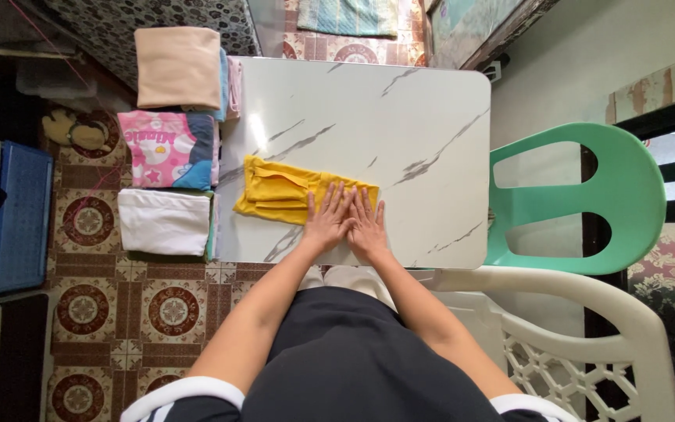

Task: Folding a pile of clothes on a table.

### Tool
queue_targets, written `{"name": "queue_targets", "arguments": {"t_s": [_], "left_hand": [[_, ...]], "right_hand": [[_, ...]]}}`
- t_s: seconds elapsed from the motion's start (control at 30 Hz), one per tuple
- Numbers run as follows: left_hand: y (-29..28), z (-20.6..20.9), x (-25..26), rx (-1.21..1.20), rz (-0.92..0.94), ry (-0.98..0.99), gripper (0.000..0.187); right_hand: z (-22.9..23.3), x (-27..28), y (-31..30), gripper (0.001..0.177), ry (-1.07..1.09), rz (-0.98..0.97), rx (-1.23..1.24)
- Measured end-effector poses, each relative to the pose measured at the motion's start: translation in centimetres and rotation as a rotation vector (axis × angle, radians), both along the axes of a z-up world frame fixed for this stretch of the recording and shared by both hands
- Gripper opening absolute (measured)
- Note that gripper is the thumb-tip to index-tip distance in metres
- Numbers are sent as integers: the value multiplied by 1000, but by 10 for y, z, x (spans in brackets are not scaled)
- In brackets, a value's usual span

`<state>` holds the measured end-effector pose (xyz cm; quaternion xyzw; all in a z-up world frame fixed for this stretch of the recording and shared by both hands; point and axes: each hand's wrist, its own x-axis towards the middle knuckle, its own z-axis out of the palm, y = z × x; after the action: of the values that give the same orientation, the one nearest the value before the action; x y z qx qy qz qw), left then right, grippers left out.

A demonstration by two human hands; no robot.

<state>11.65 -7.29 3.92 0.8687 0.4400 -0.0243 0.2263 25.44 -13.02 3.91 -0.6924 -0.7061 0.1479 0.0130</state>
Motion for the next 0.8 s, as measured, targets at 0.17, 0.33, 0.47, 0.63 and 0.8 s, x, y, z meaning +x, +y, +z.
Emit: {"name": "queue_targets", "arguments": {"t_s": [0.17,0.33,0.47,0.63,0.8], "left_hand": [[6,-31,-15,212,22,90,79],[7,-21,-12,226,38,120,85],[-1,-22,7,161,82,213,90],[-27,-48,27,34,317,-101,93],[-23,-26,41,-170,491,-153,95]], "right_hand": [[17,17,8,72,35,-130,-59],[18,44,2,76,96,-340,-42],[17,46,-6,56,308,-583,196],[-59,56,-8,36,1223,-1075,-6],[-59,56,2,38,1264,-903,-347]]}}
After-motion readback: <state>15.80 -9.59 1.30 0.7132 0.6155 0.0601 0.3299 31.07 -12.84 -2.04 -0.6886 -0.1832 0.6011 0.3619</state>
